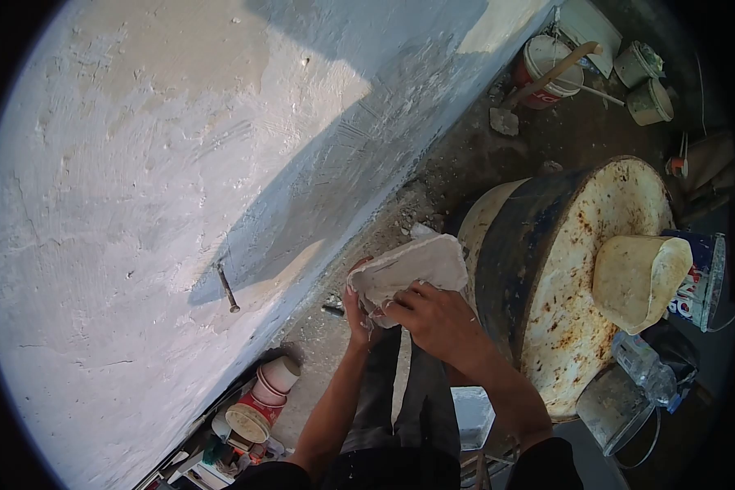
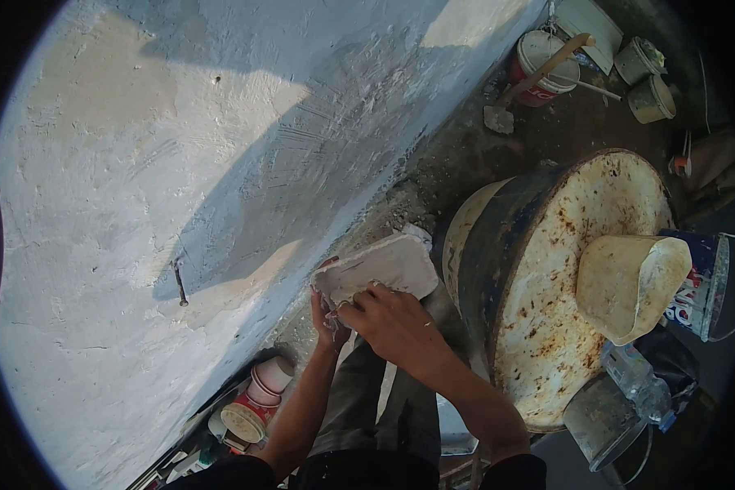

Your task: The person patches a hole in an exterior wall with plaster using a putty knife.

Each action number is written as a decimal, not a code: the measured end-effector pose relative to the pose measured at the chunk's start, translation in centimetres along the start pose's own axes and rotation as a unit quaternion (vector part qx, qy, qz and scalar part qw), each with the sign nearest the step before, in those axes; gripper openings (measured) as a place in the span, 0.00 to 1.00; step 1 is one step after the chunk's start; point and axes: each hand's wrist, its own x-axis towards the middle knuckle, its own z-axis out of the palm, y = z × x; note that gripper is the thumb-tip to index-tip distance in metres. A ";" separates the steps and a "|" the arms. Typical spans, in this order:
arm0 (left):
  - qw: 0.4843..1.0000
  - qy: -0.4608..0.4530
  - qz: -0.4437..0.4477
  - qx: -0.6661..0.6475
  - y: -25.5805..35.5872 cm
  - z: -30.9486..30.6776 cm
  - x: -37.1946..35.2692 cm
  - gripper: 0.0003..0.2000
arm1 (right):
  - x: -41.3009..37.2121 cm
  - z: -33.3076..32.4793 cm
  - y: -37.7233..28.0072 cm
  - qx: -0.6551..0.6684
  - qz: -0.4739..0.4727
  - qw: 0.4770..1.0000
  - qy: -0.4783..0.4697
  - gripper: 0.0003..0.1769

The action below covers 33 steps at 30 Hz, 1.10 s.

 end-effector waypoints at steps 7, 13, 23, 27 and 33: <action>1.000 0.026 0.008 0.004 0.4 0.0 0.1 0.29 | -1.8 -0.9 0.0 0.025 0.009 0.999 -0.035 0.10; 0.999 -0.008 0.003 -0.031 0.5 -0.1 -0.1 0.30 | -2.4 -1.7 1.0 -0.004 0.092 0.993 0.079 0.11; 0.995 -0.045 0.084 0.038 0.8 0.2 -0.2 0.40 | -2.5 -1.8 0.9 0.012 0.106 0.994 0.003 0.12; 1.000 -0.002 0.030 0.006 1.6 0.9 -0.1 0.38 | -3.2 -2.9 0.4 0.030 0.128 0.991 0.032 0.14; 0.999 0.020 0.027 -0.020 0.8 0.1 -0.2 0.32 | -2.8 -2.7 0.4 -0.028 0.233 0.965 0.119 0.13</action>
